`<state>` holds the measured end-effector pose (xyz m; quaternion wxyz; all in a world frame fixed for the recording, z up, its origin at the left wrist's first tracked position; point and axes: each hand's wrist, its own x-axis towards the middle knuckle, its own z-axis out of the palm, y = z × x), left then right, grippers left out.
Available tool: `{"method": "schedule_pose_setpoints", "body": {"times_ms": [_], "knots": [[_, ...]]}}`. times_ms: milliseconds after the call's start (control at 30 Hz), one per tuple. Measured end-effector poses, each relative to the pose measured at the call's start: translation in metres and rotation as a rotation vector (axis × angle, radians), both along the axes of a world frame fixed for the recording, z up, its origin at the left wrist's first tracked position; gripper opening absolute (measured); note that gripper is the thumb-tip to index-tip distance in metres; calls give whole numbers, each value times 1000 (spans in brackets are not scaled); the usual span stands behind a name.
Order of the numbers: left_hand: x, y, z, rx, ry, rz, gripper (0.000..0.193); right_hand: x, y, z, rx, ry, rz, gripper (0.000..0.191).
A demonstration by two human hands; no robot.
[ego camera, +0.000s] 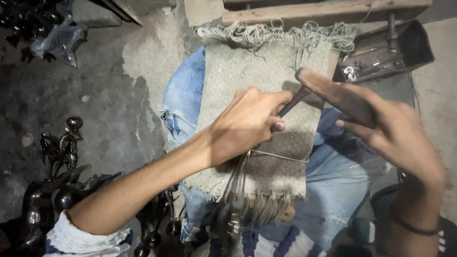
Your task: The person holds a metal deer figurine on a cloth and repeatedly strikes it with a wooden mallet to polish its surface. The person rotates the figurine to access different areas while continuing to tap it with the mallet.
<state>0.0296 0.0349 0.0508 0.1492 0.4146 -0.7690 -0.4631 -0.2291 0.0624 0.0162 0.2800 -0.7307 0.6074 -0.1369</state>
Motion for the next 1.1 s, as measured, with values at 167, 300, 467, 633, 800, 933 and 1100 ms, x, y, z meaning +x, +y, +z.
{"method": "schedule_pose_setpoints", "body": {"times_ms": [167,300,467,633,800,933,1100], "knots": [[11,-2,-5,-121,84,-26,49,-24,55,-42,198,-500,-283,62],[34,-11,1,147,79,200,25,-50,128,-94,524,-517,-337,62],[72,2,14,78,167,237,24,-57,188,-141,726,-892,-200,68],[86,33,13,245,57,225,27,-29,225,-161,618,-420,-102,93],[110,60,19,286,50,241,27,-13,255,-163,747,-530,-282,89],[128,70,24,220,91,253,24,1,247,-139,237,-673,113,80],[134,70,21,192,191,265,22,72,205,-86,125,-767,586,32]]}}
